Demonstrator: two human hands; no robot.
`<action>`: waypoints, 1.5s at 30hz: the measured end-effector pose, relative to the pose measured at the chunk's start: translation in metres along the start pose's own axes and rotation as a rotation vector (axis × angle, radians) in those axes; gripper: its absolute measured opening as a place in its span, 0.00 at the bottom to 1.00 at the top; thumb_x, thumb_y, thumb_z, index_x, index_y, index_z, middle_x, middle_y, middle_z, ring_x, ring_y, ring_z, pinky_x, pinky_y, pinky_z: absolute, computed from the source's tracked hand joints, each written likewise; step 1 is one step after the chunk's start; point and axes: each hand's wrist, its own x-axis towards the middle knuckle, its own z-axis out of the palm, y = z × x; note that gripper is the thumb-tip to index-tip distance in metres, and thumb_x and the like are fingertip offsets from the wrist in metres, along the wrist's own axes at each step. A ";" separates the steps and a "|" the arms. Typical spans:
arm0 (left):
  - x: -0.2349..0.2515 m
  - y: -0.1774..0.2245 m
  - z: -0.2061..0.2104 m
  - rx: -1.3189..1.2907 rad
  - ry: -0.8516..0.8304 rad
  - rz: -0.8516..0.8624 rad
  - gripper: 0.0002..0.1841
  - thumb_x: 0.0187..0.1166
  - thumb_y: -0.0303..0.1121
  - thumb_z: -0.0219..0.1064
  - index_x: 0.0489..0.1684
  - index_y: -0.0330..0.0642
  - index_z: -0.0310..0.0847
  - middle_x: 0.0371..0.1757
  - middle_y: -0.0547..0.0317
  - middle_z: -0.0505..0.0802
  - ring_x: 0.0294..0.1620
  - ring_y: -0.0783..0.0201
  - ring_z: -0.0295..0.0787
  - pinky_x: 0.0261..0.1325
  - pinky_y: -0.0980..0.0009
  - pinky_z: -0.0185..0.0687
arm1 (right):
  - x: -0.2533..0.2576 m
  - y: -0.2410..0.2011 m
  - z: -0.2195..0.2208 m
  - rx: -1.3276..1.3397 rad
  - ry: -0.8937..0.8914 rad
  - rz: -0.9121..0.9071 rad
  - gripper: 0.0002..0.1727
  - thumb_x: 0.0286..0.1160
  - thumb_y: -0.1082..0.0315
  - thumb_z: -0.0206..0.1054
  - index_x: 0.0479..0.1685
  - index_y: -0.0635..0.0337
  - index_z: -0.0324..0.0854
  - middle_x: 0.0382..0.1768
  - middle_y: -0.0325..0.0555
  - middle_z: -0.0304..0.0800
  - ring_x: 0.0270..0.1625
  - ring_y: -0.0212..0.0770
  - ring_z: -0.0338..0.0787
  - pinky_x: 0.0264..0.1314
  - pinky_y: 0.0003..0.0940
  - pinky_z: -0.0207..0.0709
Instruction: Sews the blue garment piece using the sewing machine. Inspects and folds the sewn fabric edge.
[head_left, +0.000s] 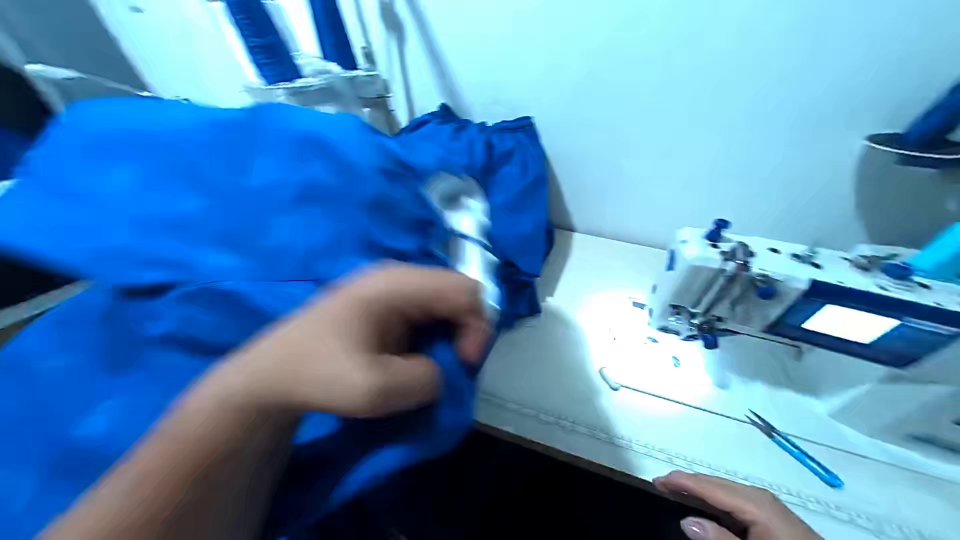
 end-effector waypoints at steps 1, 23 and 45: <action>0.024 -0.011 0.033 -0.009 -0.160 -0.049 0.09 0.64 0.34 0.69 0.40 0.49 0.86 0.39 0.71 0.89 0.36 0.82 0.83 0.36 0.83 0.81 | -0.008 0.010 0.001 0.013 0.048 0.038 0.19 0.82 0.70 0.63 0.66 0.72 0.84 0.61 0.62 0.91 0.66 0.51 0.91 0.73 0.49 0.80; 0.088 -0.066 0.206 0.560 -0.142 -0.618 0.23 0.86 0.49 0.59 0.46 0.37 0.92 0.46 0.44 0.96 0.54 0.41 0.94 0.58 0.39 0.85 | 0.003 0.107 -0.039 -0.566 0.756 0.330 0.21 0.79 0.78 0.57 0.69 0.75 0.82 0.73 0.69 0.82 0.81 0.82 0.70 0.83 0.79 0.53; 0.179 -0.102 0.194 0.452 -1.173 -0.905 0.16 0.85 0.32 0.60 0.58 0.28 0.85 0.64 0.31 0.88 0.70 0.31 0.82 0.64 0.30 0.73 | 0.086 0.061 0.038 -0.404 0.324 0.243 0.19 0.74 0.65 0.69 0.63 0.49 0.92 0.76 0.35 0.85 0.85 0.63 0.73 0.84 0.74 0.55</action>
